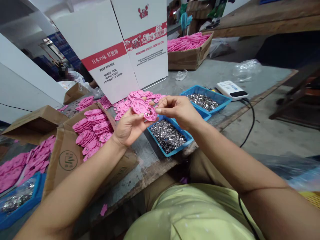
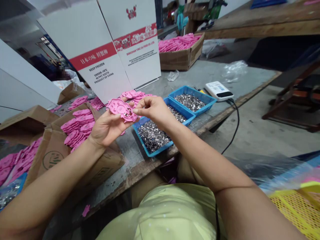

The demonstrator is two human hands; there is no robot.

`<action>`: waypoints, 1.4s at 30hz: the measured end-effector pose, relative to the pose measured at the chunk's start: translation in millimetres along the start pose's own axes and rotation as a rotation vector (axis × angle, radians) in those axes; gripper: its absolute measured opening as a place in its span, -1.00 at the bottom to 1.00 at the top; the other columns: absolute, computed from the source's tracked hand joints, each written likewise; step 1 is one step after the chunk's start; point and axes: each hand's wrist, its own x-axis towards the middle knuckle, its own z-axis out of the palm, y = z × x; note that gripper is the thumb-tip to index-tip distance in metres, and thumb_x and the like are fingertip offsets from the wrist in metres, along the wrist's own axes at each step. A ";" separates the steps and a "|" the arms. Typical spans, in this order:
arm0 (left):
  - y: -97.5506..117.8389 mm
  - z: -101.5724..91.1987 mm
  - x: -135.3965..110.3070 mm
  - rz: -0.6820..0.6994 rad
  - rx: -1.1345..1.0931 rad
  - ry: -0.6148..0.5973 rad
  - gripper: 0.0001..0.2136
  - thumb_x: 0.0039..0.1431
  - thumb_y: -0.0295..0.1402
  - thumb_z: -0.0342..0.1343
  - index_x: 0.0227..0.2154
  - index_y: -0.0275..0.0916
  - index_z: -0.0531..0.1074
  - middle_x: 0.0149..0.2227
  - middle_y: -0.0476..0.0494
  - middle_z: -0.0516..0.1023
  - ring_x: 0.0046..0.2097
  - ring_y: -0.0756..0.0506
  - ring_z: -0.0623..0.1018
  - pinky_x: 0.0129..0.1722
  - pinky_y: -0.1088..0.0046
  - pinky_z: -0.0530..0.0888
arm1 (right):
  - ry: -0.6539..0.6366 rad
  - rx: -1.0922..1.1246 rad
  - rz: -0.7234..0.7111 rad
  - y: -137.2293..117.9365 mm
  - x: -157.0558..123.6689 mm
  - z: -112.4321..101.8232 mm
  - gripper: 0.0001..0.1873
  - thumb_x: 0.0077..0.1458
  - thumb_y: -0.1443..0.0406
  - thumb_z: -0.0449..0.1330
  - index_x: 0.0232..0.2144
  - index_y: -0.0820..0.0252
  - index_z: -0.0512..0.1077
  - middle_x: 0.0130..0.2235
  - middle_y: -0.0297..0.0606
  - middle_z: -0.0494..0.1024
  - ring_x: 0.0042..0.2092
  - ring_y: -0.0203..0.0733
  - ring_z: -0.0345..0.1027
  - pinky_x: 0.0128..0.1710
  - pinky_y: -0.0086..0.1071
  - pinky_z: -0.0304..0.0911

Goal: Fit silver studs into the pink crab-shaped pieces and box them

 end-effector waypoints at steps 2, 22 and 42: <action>0.2 0.7 0.1 0.002 0.003 0.000 -0.32 0.04 -0.62 0.22 0.25 -0.05 0.33 0.05 -0.17 0.66 0.12 -0.19 0.64 0.23 0.05 0.54 | 0.000 -0.011 -0.014 2.7 0.2 2.0 -0.58 -0.27 0.10 0.61 -0.62 0.11 0.45 -0.44 -0.29 0.52 -0.19 -0.06 0.52 -0.04 -0.07 0.43; -2.9 1.2 1.4 0.009 0.043 0.008 -0.33 -0.04 -0.57 0.32 0.18 -0.06 0.38 0.07 -0.19 0.62 0.21 -0.25 0.57 0.25 0.02 0.51 | 0.050 -0.029 -0.069 13.0 2.1 13.5 -0.70 -0.04 0.38 0.40 -0.66 0.11 0.38 -0.26 -0.24 0.57 0.18 0.05 0.46 0.27 0.06 0.31; -1.6 0.8 1.0 0.003 0.013 0.023 -0.38 0.04 -0.61 0.25 0.19 -0.07 0.38 0.08 -0.20 0.65 0.23 -0.25 0.57 0.23 0.02 0.53 | 0.117 0.081 -0.095 36.9 2.3 25.5 -0.63 -0.05 0.14 0.46 -0.52 0.06 0.31 -0.22 -0.24 0.59 0.12 -0.03 0.45 0.05 -0.14 0.41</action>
